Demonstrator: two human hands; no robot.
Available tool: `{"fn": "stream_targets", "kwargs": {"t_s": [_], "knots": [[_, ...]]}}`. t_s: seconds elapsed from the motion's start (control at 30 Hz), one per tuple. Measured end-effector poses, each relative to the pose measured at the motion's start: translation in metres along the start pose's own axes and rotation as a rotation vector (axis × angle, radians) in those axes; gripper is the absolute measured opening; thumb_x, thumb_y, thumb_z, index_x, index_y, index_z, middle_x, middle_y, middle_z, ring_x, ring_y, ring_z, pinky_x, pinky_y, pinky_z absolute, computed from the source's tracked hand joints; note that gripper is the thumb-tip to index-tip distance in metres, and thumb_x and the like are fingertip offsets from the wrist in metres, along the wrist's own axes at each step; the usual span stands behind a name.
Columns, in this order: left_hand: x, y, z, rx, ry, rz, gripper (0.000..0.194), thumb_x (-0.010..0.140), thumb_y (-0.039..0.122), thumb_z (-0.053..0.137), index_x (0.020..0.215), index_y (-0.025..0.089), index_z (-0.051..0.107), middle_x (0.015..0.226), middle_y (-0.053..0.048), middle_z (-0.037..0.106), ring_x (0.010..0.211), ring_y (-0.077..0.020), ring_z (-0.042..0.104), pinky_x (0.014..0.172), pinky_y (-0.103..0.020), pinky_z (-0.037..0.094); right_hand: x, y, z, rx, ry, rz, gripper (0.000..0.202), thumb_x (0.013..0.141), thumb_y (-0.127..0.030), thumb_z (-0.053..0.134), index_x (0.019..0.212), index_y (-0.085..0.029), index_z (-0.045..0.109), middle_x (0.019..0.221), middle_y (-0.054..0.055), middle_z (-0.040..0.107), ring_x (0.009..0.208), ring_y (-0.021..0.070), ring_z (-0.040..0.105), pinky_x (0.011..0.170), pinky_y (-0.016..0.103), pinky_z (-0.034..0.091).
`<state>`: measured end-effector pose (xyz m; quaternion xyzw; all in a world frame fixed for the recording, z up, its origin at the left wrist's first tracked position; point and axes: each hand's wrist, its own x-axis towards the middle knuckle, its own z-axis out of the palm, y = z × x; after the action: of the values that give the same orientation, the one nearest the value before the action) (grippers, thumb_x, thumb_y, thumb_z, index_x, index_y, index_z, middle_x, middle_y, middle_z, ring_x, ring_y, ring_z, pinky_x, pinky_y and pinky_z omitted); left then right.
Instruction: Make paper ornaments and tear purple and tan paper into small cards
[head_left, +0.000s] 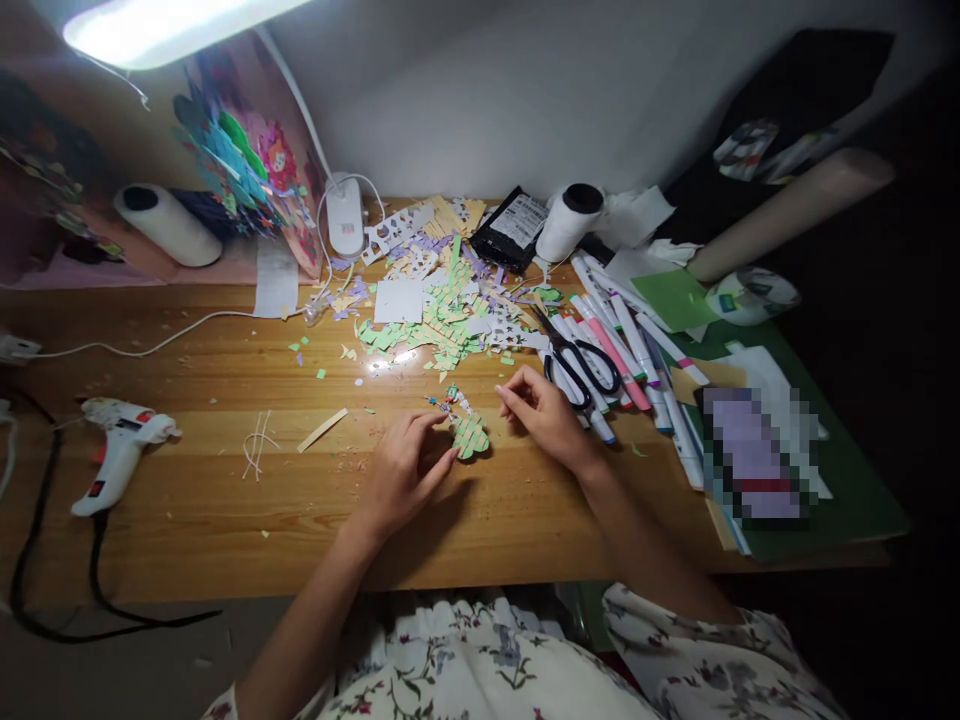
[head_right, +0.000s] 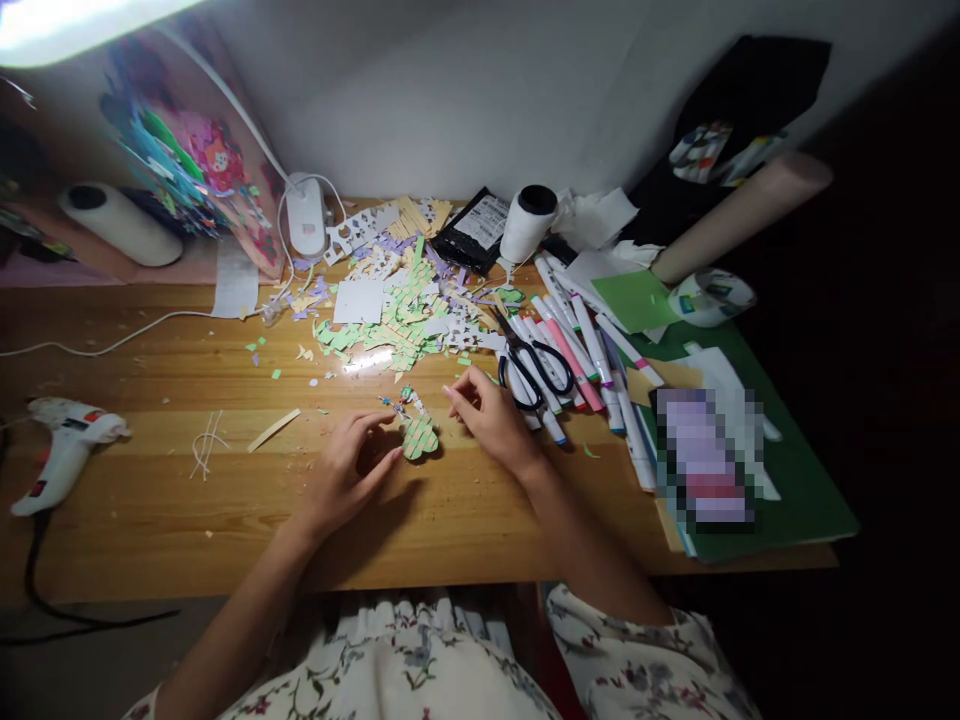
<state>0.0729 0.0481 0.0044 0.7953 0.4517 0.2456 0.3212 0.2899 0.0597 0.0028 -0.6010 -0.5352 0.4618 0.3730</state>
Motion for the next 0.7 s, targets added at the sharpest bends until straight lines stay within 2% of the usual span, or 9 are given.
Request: {"fn": "stream_targets", "kwargs": {"t_s": [0.13, 0.3, 0.37, 0.43, 0.57, 0.63, 0.7], "knots": [[-0.001, 0.000, -0.001, -0.036, 0.072, -0.071, 0.020, 0.090, 0.024, 0.043, 0.108, 0.023, 0.051, 0.100, -0.005, 0.057, 0.090, -0.0163, 0.055, 0.081, -0.032, 0.044, 0.000, -0.002, -0.003, -0.116, 0.002, -0.056, 0.031, 0.087, -0.043, 0.047, 0.067, -0.020, 0.045, 0.058, -0.003, 0.052, 0.052, 0.0108, 0.048, 0.051, 0.023, 0.038], [-0.005, -0.002, -0.009, -0.073, 0.186, -0.137, 0.018, 0.091, 0.025, 0.039, 0.098, 0.023, 0.056, 0.094, -0.005, 0.058, 0.088, -0.0168, 0.055, 0.075, -0.029, 0.047, 0.000, -0.002, -0.001, -0.225, -0.017, -0.105, 0.041, 0.090, -0.043, 0.039, 0.057, -0.020, 0.045, 0.053, -0.002, 0.049, 0.053, 0.0128, 0.048, 0.054, 0.025, 0.036], [-0.012, -0.007, -0.020, -0.058, 0.267, -0.198, 0.018, 0.090, 0.027, 0.040, 0.095, 0.023, 0.057, 0.092, -0.004, 0.058, 0.087, -0.0168, 0.056, 0.069, -0.027, 0.047, -0.001, -0.002, 0.000, -0.231, -0.019, -0.120, 0.043, 0.091, -0.044, 0.038, 0.056, -0.020, 0.045, 0.052, -0.002, 0.049, 0.053, 0.0137, 0.049, 0.055, 0.026, 0.036], [-0.025, -0.017, -0.035, 0.012, 0.396, -0.278, 0.017, 0.089, 0.029, 0.042, 0.091, 0.023, 0.058, 0.091, -0.004, 0.058, 0.086, -0.0170, 0.056, 0.068, -0.026, 0.047, -0.003, -0.001, 0.002, -0.233, -0.012, -0.129, 0.042, 0.090, -0.045, 0.038, 0.057, -0.020, 0.046, 0.053, -0.001, 0.050, 0.054, 0.0146, 0.050, 0.056, 0.027, 0.036], [-0.061, -0.047, -0.070, 0.227, 0.652, -0.557, 0.018, 0.086, 0.036, 0.046, 0.089, 0.022, 0.057, 0.090, -0.004, 0.058, 0.078, -0.0180, 0.057, 0.071, -0.031, 0.047, -0.006, 0.002, 0.005, -0.241, -0.026, -0.121, 0.040, 0.090, -0.045, 0.038, 0.059, -0.021, 0.046, 0.055, -0.001, 0.049, 0.056, 0.0156, 0.050, 0.058, 0.028, 0.036], [-0.078, -0.061, -0.085, 0.332, 0.700, -0.681, 0.023, 0.084, 0.041, 0.049, 0.092, 0.021, 0.056, 0.092, -0.006, 0.057, 0.081, -0.0206, 0.057, 0.074, -0.034, 0.046, -0.007, 0.004, 0.006, -0.244, -0.047, -0.116, 0.040, 0.090, -0.045, 0.038, 0.059, -0.021, 0.046, 0.056, -0.001, 0.048, 0.057, 0.0162, 0.050, 0.059, 0.028, 0.036], [-0.087, -0.072, -0.094, 0.405, 0.691, -0.746, 0.029, 0.080, 0.044, 0.051, 0.094, 0.019, 0.056, 0.093, -0.007, 0.056, 0.085, -0.0234, 0.056, 0.077, -0.037, 0.045, -0.006, 0.006, 0.007, -0.250, -0.067, -0.114, 0.040, 0.089, -0.046, 0.038, 0.058, -0.022, 0.046, 0.056, -0.001, 0.048, 0.057, 0.0169, 0.050, 0.060, 0.029, 0.036]]}}
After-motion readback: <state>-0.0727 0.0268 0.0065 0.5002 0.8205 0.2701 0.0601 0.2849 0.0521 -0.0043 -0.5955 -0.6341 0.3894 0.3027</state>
